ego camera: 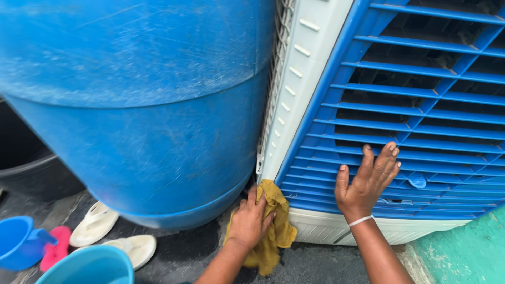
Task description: The person cleans an air cooler by wiping down the front grille and frame with cloths, rinsing and wringing a cloth in a bucket of water.
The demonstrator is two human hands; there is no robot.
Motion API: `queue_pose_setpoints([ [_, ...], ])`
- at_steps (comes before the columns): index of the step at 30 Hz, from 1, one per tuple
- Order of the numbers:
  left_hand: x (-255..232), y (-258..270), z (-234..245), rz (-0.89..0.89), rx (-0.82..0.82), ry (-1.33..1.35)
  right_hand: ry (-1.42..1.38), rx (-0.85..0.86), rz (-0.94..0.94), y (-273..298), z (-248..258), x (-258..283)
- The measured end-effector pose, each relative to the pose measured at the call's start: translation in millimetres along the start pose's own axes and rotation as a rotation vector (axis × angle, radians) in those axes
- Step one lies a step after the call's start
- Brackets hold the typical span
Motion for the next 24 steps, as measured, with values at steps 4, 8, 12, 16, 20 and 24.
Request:
queue_pose_setpoints([
  [4, -18, 25, 41, 0.120, 0.498, -0.129, -0.240, 0.061, -0.068, 19, 31, 25],
  [8, -51, 41, 85, -0.015, 0.517, -0.024, -0.455, 0.211, -0.170, 81, 31, 55],
  [12, -77, 38, 118, -0.240, 0.206, 0.496, -1.075, 0.612, -0.243, 107, 11, 61],
  [16, -90, 27, 114, -0.231, 0.230, 0.757, -1.468, 0.716, -0.598, 124, 6, 44],
  [20, -107, 21, 109, -0.435, 0.330, 0.834, -1.487, 0.332, -0.823, 96, 19, 10],
  [24, -79, -10, 115, -0.227, -0.006, 0.522, -0.946, 0.137, -0.618, 43, 67, -16],
])
Point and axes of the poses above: each hand's wrist, its own y-axis away from the middle knuckle, its own z-axis out of the back of the hand, x = y × z, the point moved 5 cm from there along -y, towards the middle knuckle, and after that the axes turned 4 degrees about x, right-handed, at the moved point
